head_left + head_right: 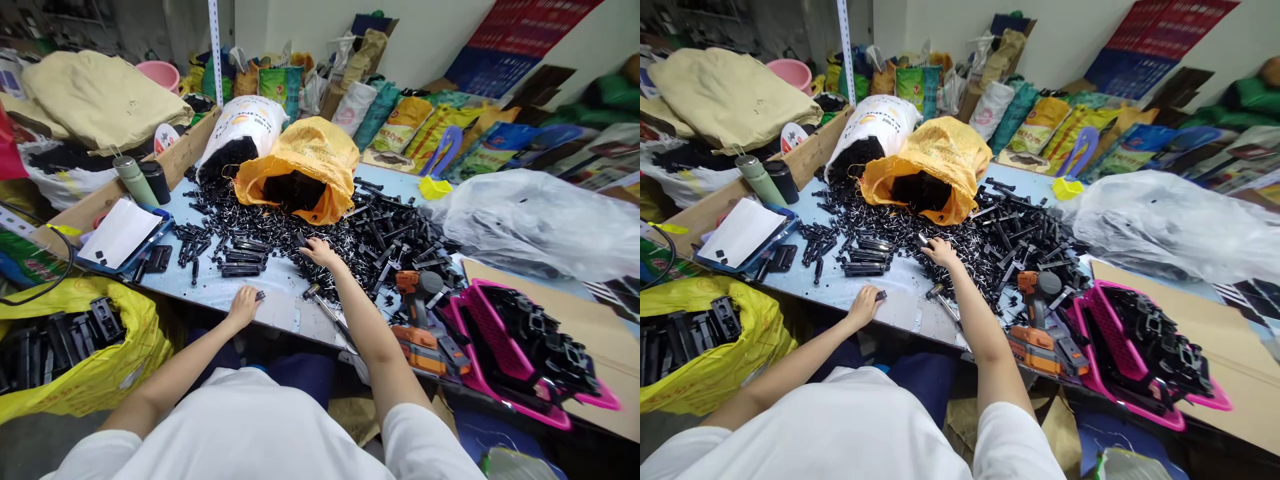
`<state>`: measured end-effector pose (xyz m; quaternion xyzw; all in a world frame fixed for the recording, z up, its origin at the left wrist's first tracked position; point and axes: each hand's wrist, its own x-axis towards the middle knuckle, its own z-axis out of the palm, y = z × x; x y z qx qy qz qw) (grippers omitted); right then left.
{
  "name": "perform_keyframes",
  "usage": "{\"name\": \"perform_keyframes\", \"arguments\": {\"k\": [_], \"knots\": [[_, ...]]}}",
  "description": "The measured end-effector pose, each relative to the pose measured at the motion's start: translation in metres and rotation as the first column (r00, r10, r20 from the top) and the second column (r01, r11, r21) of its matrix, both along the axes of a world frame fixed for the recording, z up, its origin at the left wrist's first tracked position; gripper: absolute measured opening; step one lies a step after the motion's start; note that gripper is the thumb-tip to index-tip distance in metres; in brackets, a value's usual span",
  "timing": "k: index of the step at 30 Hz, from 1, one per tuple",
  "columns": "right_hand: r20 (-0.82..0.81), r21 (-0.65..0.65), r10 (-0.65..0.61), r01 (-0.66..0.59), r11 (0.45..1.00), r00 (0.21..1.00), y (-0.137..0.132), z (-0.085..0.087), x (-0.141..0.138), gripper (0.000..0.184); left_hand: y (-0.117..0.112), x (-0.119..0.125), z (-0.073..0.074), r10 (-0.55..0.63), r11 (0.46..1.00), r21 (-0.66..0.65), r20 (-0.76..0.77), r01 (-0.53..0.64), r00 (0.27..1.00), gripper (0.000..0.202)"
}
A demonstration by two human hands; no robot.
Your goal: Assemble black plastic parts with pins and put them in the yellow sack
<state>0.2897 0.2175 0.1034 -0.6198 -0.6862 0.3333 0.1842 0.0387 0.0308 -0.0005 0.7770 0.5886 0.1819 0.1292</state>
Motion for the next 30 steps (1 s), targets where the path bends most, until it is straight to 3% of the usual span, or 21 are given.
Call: {"name": "perform_keyframes", "arguments": {"k": [2,3,5,7,9,11,13,15,16,18,20,22,25,30], "knots": [[-0.012,0.023,0.028,-0.027,0.999,1.000,-0.008,0.001,-0.001,0.032,0.002,-0.003,0.007,0.048,0.999,0.001,0.113,-0.048,0.992,0.029],[-0.116,0.000,0.031,-0.031,1.000,0.993,-0.015,-0.001,-0.002,0.035,0.002,-0.004,0.012,0.067,0.998,0.003,0.176,-0.069,0.982,0.031],[-0.350,-0.102,0.044,-0.085,0.991,0.936,-0.034,-0.009,-0.005,0.043,0.004,-0.007,0.021,0.107,0.994,-0.020,0.311,-0.106,0.944,0.034],[-0.458,-0.223,0.113,-0.237,0.946,0.882,-0.061,-0.024,-0.012,0.051,0.004,-0.009,0.028,0.139,0.989,-0.103,0.444,-0.104,0.885,0.036],[-0.392,-0.273,0.277,-0.398,0.876,0.877,-0.094,-0.043,-0.022,0.059,0.002,-0.012,0.032,0.165,0.978,-0.198,0.548,-0.065,0.820,0.038],[-0.176,-0.185,0.401,-0.430,0.883,0.899,-0.124,-0.062,-0.033,0.060,-0.001,-0.015,0.033,0.193,0.967,-0.252,0.599,-0.045,0.777,0.039],[0.066,0.000,0.385,-0.385,0.923,0.921,-0.145,-0.077,-0.044,0.056,-0.005,-0.016,0.032,0.214,0.961,-0.271,0.609,-0.053,0.764,0.040],[0.139,0.123,0.323,-0.340,0.933,0.936,-0.154,-0.083,-0.053,0.051,-0.008,-0.014,0.032,0.221,0.958,-0.284,0.625,-0.045,0.749,0.040],[0.080,0.131,0.305,-0.313,0.941,0.949,-0.155,-0.082,-0.057,0.050,-0.009,-0.012,0.033,0.222,0.955,-0.295,0.644,-0.031,0.732,0.040],[-0.186,0.047,0.254,-0.250,0.967,0.949,-0.153,-0.078,-0.063,0.052,-0.011,-0.006,0.035,0.236,0.946,-0.324,0.691,0.001,0.683,0.041],[-0.489,-0.093,0.141,-0.212,0.973,0.861,-0.151,-0.071,-0.068,0.056,-0.011,0.001,0.039,0.261,0.937,-0.349,0.719,0.009,0.644,0.044],[-0.674,-0.177,0.050,-0.227,0.958,0.737,-0.151,-0.064,-0.072,0.061,-0.009,0.005,0.044,0.269,0.945,-0.325,0.711,-0.034,0.650,0.045],[-0.748,-0.167,0.066,-0.283,0.944,0.660,-0.154,-0.058,-0.073,0.064,-0.005,0.003,0.054,0.193,0.978,-0.191,0.658,-0.087,0.728,0.040],[-0.742,-0.137,0.068,-0.249,0.959,0.667,-0.157,-0.051,-0.069,0.060,-0.001,-0.003,0.072,0.006,0.996,-0.071,0.602,0.046,0.798,0.034]]}}
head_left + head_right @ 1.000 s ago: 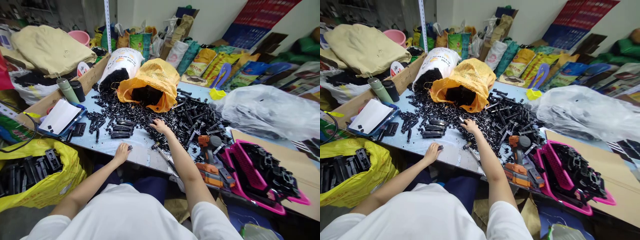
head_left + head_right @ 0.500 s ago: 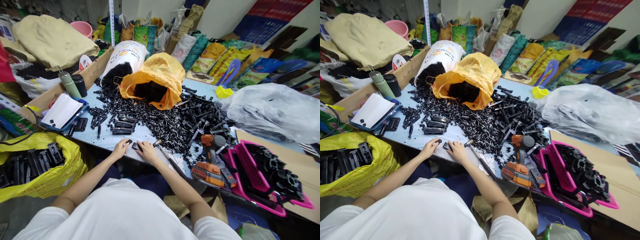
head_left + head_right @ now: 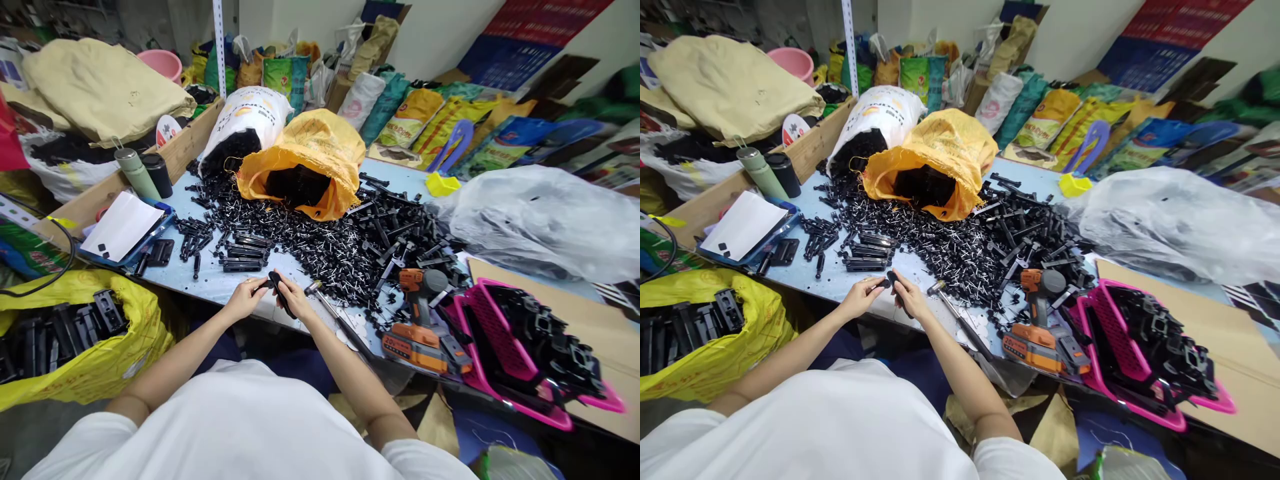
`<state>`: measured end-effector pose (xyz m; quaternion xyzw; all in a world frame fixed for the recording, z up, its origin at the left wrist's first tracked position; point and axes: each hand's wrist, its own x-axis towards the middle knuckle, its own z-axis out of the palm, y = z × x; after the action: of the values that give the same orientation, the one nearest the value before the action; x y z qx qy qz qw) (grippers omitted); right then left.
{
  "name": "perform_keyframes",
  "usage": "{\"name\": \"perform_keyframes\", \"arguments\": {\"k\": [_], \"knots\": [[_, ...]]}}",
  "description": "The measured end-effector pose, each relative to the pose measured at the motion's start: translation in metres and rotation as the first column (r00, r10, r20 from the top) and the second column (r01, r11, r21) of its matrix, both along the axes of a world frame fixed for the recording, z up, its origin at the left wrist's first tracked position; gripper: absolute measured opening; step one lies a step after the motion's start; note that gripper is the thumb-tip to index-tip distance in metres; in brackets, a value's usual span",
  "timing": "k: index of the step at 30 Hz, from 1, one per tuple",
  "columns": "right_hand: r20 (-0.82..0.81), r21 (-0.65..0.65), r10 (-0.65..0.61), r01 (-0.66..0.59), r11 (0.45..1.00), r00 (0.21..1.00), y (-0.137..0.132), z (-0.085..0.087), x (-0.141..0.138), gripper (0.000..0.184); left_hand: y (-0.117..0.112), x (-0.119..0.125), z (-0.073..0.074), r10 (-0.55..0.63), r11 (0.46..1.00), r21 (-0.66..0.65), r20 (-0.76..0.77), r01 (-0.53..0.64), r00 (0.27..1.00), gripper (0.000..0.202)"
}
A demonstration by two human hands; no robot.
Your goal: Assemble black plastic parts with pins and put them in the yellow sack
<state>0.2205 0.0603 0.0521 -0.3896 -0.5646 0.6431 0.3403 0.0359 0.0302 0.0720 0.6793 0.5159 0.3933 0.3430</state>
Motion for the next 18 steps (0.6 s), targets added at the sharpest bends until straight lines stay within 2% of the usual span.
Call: {"name": "perform_keyframes", "arguments": {"k": [3,8,10,14,16,18], "knots": [[0.010,0.017,0.041,-0.042,0.999,0.999,0.001,0.005,0.007,0.059,-0.001,0.001,0.007,0.006,0.999,0.033,-0.056,-0.004,0.998,0.034],[0.183,0.155,0.109,-0.138,0.978,0.977,0.002,0.017,0.020,0.059,-0.009,0.013,0.010,0.020,0.995,0.095,-0.157,-0.006,0.987,0.036],[0.185,0.195,0.068,-0.104,0.975,0.980,-0.001,0.019,0.016,0.059,-0.011,0.022,0.012,0.093,0.986,0.145,-0.117,-0.076,0.989,0.036],[0.095,0.218,-0.093,0.070,0.973,0.991,-0.015,0.017,0.002,0.059,-0.008,0.035,0.014,0.224,0.947,0.224,0.052,-0.230,0.973,0.036],[0.083,0.242,-0.119,0.096,0.966,0.989,-0.022,0.013,-0.001,0.060,-0.004,0.033,0.013,0.180,0.942,0.271,0.082,-0.196,0.980,0.035],[0.113,0.268,-0.100,0.067,0.961,0.989,-0.026,0.009,-0.001,0.062,-0.001,0.027,0.006,0.073,0.947,0.310,0.058,-0.088,0.996,0.033]]}}
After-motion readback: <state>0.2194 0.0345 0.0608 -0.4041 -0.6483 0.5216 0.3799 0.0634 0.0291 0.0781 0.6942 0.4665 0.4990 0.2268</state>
